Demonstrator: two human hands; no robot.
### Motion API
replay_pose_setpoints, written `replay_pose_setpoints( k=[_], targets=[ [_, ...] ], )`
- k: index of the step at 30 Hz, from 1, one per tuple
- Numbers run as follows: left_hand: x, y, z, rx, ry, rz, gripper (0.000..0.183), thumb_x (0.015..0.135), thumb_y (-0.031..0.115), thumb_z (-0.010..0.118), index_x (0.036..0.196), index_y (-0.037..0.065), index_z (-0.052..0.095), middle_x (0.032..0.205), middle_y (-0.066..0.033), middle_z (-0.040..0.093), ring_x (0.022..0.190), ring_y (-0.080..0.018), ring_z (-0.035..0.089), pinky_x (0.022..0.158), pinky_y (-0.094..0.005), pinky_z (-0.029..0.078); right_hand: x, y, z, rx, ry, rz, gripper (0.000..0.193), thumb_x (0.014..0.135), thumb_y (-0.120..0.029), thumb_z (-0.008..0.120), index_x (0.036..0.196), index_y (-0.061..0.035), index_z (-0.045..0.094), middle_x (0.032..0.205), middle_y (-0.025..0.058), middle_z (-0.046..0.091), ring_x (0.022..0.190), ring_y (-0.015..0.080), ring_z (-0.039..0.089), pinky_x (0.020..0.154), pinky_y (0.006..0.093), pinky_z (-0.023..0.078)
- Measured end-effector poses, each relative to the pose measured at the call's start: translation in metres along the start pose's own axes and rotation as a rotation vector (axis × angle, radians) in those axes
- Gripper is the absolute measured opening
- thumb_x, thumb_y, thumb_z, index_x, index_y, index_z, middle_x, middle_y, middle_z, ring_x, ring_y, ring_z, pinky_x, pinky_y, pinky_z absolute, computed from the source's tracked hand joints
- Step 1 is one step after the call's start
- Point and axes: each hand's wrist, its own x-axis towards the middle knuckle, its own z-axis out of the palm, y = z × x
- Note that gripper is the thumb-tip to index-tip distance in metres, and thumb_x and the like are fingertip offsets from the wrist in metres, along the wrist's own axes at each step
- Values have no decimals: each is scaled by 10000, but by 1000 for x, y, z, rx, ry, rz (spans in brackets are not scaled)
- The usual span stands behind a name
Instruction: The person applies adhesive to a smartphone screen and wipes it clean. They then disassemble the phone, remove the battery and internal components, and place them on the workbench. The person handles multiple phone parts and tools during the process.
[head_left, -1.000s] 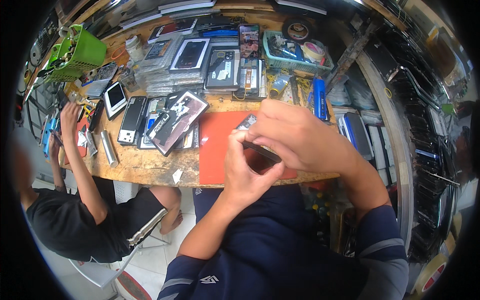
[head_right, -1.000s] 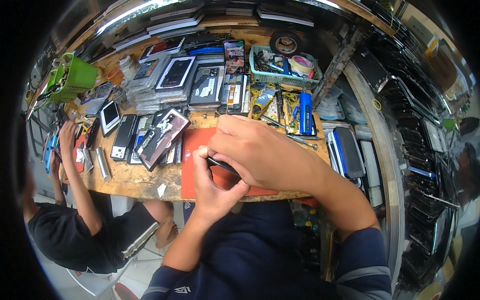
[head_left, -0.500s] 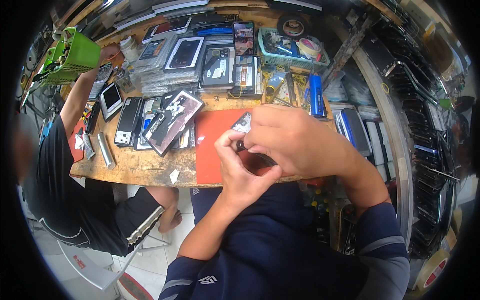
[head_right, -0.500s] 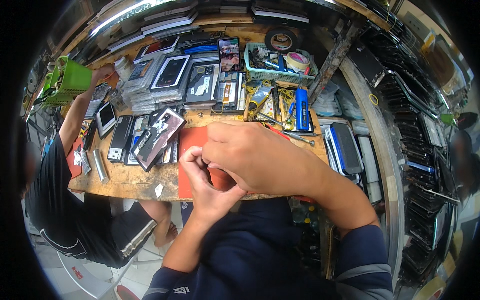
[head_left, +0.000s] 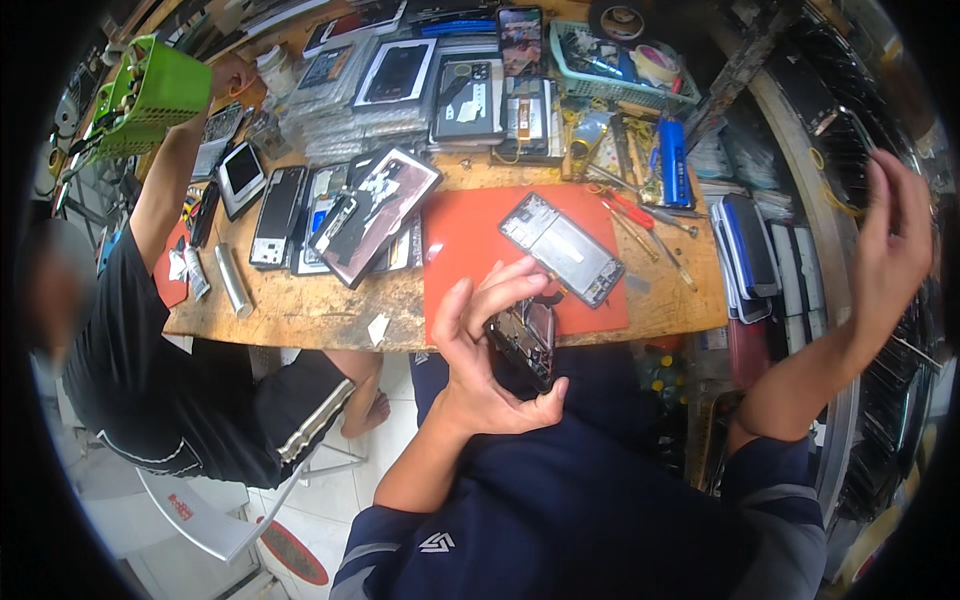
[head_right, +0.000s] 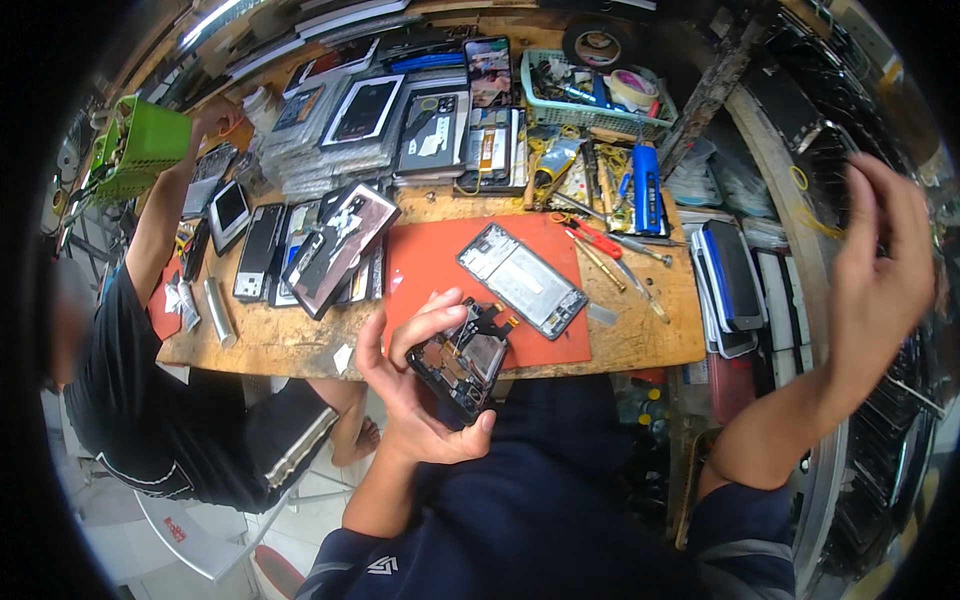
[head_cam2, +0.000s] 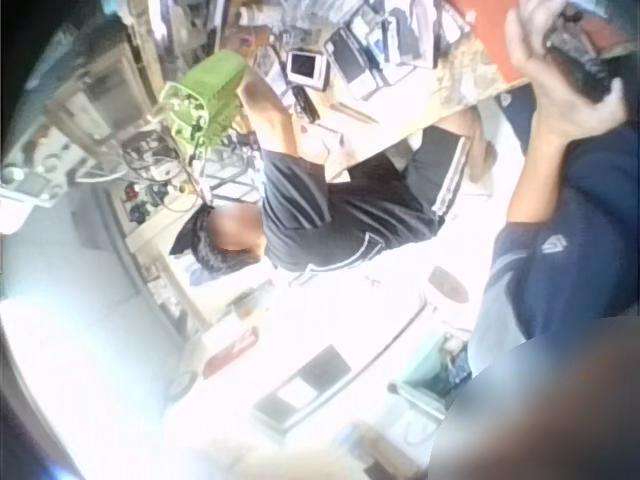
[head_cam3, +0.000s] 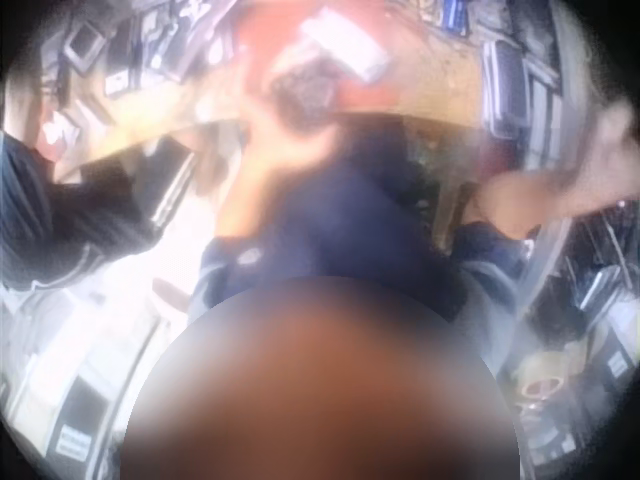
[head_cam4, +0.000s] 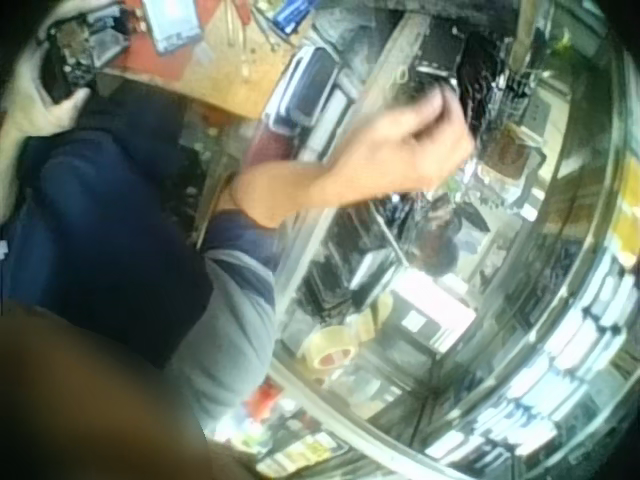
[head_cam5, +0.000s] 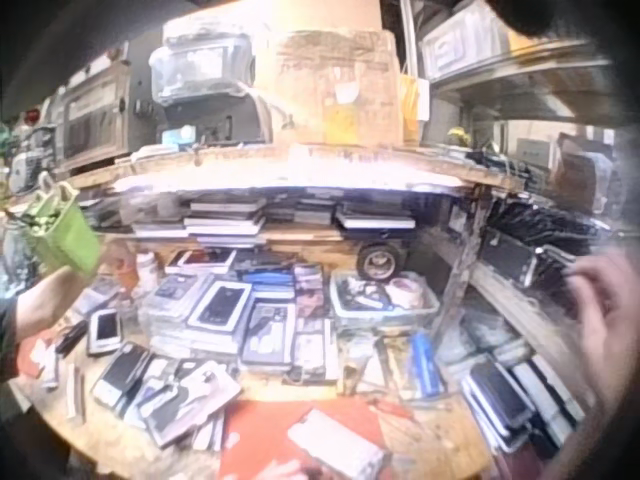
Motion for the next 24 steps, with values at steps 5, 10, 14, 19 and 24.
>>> replay_pose_setpoints(
  k=[5, 10, 14, 19, 24],
  targets=[
    [-12, -3, -9, -50, 24, -56, 1311, 765, 222, 882, 1666, 49, -53, 1546, -325, 513, 1506, -502, 461, 1265, -633, 290, -47, 63, -22, -646, -161, 502, 253, 1058, -271, 669, 1233, -129, 784, 1160, 80, 781, 1070, 323, 741, 936, 420, 565],
    [-14, -2, -17, -83, 61, -120, 1305, 782, 246, 884, 1670, 41, -49, 1555, -391, 466, 1488, -482, 485, 1242, -561, 376, -56, 64, -29, -789, -345, 238, 299, 1027, -337, 705, 1246, -154, 794, 1223, 38, 771, 1128, 308, 716, 956, 444, 547],
    [-17, -4, -25, -225, 252, -265, 1291, 827, 322, 900, 1680, 51, -31, 1542, -406, 449, 1456, -458, 520, 1221, -526, 423, -53, 49, -20, -782, -354, 282, 396, 1000, -392, 737, 1328, -174, 770, 1341, 15, 738, 1246, 280, 669, 1042, 485, 470],
    [-17, -21, -35, -637, 482, -488, 1115, 871, 354, 862, 1680, 122, 132, 1546, -318, 454, 1491, -469, 464, 1212, -683, 420, -55, 45, -15, -828, -169, 161, 422, 979, -369, 788, 1355, -179, 756, 1392, 20, 724, 1251, 273, 671, 1087, 504, 442],
    [-21, -34, -28, -844, 467, -573, 944, 902, 382, 749, 1673, 132, 265, 1609, -284, 419, 1565, -486, 348, 1204, -765, 372, -51, 9, -12, -161, 253, -90, 281, 938, -86, 798, 1208, -18, 763, 1154, 173, 772, 1024, 327, 731, 932, 477, 567]
  ],
)
